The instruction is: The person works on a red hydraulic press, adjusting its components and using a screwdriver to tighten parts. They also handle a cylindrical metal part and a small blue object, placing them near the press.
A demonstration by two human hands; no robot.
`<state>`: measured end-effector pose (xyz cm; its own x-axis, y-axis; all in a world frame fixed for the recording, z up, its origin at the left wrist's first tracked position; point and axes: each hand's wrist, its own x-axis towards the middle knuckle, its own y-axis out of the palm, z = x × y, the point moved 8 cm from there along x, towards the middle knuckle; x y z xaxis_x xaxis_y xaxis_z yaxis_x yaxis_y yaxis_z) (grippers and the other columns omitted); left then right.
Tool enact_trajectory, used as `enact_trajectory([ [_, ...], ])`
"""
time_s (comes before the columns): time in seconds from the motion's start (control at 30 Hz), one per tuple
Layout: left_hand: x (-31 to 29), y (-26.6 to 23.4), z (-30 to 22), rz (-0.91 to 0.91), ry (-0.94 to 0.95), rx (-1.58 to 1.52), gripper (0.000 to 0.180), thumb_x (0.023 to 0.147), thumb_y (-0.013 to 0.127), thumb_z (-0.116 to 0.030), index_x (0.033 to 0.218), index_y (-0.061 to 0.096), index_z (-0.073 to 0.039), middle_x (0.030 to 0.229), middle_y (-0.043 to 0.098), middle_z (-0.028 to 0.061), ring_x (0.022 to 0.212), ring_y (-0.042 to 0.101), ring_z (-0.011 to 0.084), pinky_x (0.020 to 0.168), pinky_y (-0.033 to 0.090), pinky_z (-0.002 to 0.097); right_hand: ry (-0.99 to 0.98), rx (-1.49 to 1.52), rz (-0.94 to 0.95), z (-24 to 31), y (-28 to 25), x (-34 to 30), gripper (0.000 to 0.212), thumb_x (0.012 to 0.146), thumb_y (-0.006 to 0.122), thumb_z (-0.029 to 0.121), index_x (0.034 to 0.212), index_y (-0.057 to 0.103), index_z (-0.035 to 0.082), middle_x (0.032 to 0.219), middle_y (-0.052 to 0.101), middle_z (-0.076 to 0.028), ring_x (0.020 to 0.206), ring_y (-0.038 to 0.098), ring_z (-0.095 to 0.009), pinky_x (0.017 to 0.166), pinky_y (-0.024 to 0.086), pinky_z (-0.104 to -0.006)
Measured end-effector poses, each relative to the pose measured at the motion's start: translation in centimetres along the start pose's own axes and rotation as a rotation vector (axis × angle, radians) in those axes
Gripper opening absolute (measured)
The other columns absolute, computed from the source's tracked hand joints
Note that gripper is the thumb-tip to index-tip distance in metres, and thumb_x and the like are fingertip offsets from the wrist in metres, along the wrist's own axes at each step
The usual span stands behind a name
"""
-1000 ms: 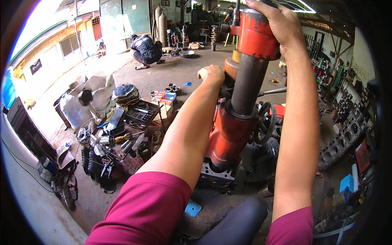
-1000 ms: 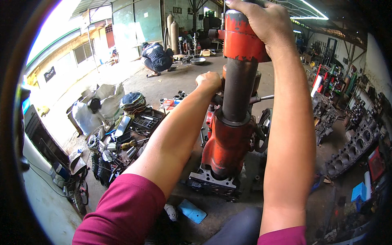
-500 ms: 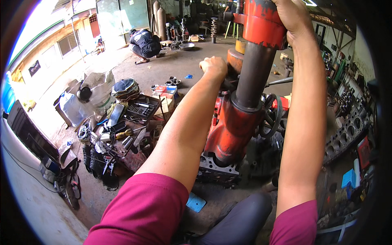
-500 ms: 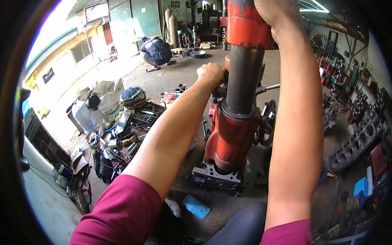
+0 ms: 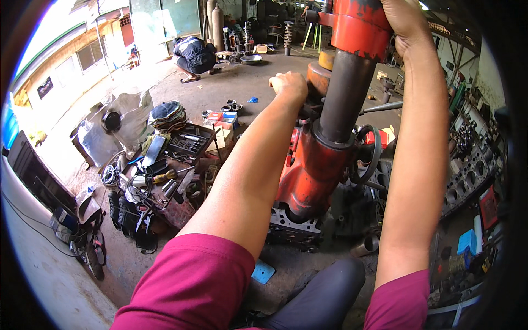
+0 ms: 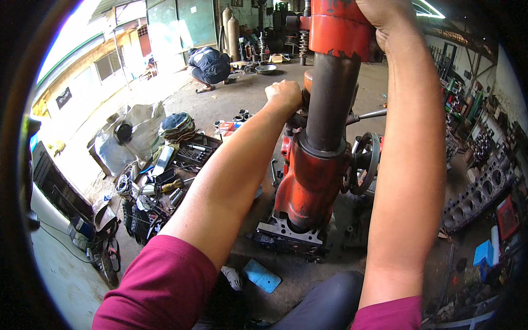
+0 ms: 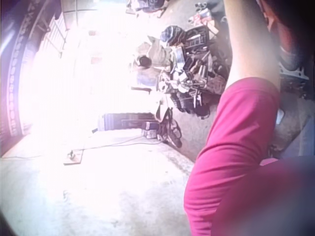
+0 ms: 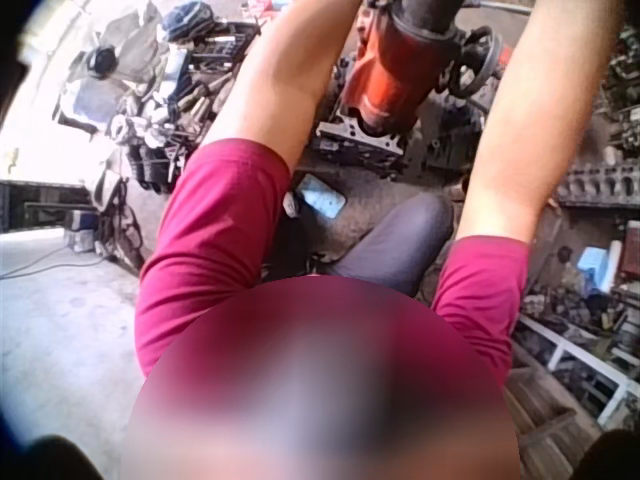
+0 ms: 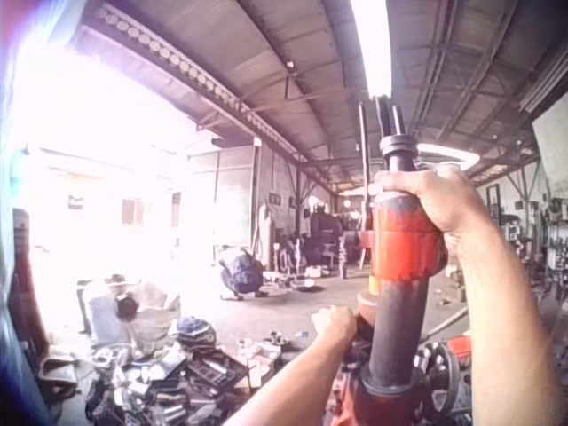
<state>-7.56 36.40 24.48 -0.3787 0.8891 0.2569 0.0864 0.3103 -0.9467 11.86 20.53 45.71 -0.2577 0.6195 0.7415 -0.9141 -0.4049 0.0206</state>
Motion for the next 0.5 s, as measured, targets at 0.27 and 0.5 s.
enact_trajectory([
  [0.27, -0.4, -0.5, -0.1, -0.051, 0.029, 0.024, 0.033, 0.096, 0.059, -0.023, 0.121, 0.076, -0.011, 0.127, 0.073, 0.0135, 0.120, 0.069, 0.0305, 0.098, 0.054, 0.0404, 0.056, 0.007, 0.214, -0.6, -1.1, 1.8, 0.028, 0.090, 0.075, 0.018, 0.105, 0.066, -0.004, 0.094, 0.073, -0.018, 0.083, 0.074, -0.030, 0.081, 0.064, -0.0476],
  [0.5, -0.5, -0.4, -0.1, -0.048, 0.023, 0.025, 0.032, 0.095, 0.060, -0.023, 0.120, 0.076, -0.011, 0.127, 0.073, 0.0134, 0.119, 0.070, 0.0306, 0.097, 0.055, 0.0405, 0.078, 0.022, 0.273, -0.7, -0.8, 2.2, 0.031, 0.089, 0.076, 0.021, 0.106, 0.064, -0.003, 0.093, 0.073, -0.018, 0.080, 0.075, -0.029, 0.079, 0.065, -0.0473],
])
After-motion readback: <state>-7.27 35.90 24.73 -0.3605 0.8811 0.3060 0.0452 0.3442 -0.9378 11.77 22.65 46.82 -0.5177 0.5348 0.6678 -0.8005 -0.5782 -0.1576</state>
